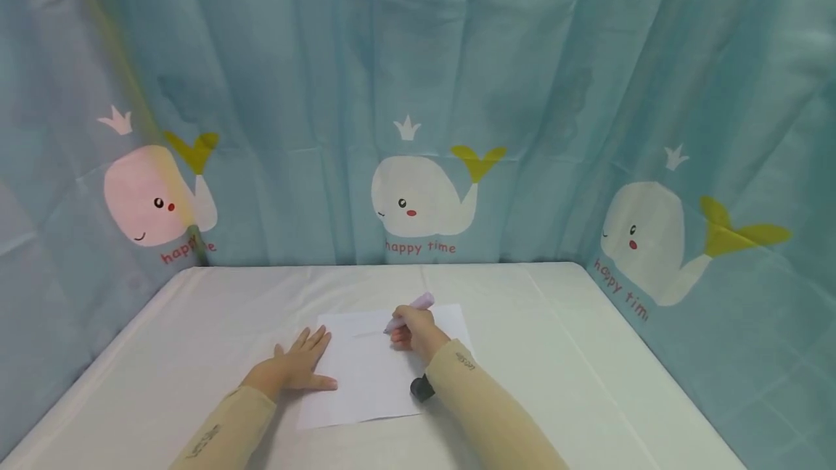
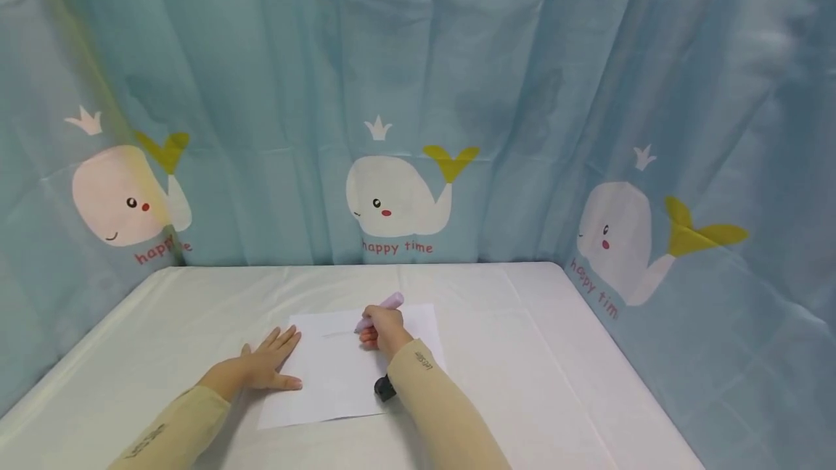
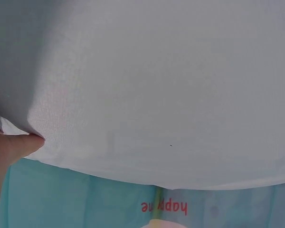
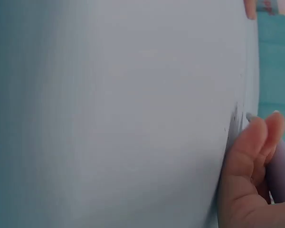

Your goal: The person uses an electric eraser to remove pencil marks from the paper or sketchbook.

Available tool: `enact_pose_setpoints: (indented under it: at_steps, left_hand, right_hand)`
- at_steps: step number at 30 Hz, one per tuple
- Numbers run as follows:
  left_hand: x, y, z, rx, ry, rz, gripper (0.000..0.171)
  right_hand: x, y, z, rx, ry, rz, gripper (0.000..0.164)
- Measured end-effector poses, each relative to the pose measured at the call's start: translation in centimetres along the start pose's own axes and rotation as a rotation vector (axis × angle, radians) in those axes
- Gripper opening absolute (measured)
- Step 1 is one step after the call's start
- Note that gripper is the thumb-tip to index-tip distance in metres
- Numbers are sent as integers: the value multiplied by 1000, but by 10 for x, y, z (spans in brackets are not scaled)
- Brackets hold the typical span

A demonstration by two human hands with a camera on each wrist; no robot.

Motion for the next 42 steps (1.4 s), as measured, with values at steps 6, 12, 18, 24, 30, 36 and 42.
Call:
enact_pose_setpoints:
  at_steps: [6, 12, 18, 24, 30, 36, 42]
  left_hand:
    - [-2, 3, -3, 11, -1, -3, 106]
    - [-3, -2, -4, 17, -5, -9, 107]
    - [-2, -2, -1, 24, -4, -10, 108]
    - [-2, -3, 0, 32, -10, -8, 108]
    - [0, -2, 3, 28, -14, -9, 108]
    - [0, -2, 5, 31, -15, -13, 108]
    - [1, -2, 3, 17, 5, -10, 107]
  right_hand:
    - [-2, -2, -3, 51, -1, -1, 18]
    - [-1, 4, 2, 35, -34, -39, 11]
    - [0, 6, 3, -28, -25, -46, 12]
    - [2, 8, 4, -40, -25, -17, 11]
    - [2, 9, 5, -67, -13, -2, 12]
    - [4, 9, 5, -63, -8, 21, 14]
    - [11, 2, 4, 53, 19, 54, 12]
Point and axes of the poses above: each hand's wrist, its own x-axis towards the middle knuckle, its own y-axis out of the palm, z = x × y, the point moved 4 cm from there along x, towards the middle knuckle, and after that the axes turned 14 degrees about -x, right-handed, at the moved point
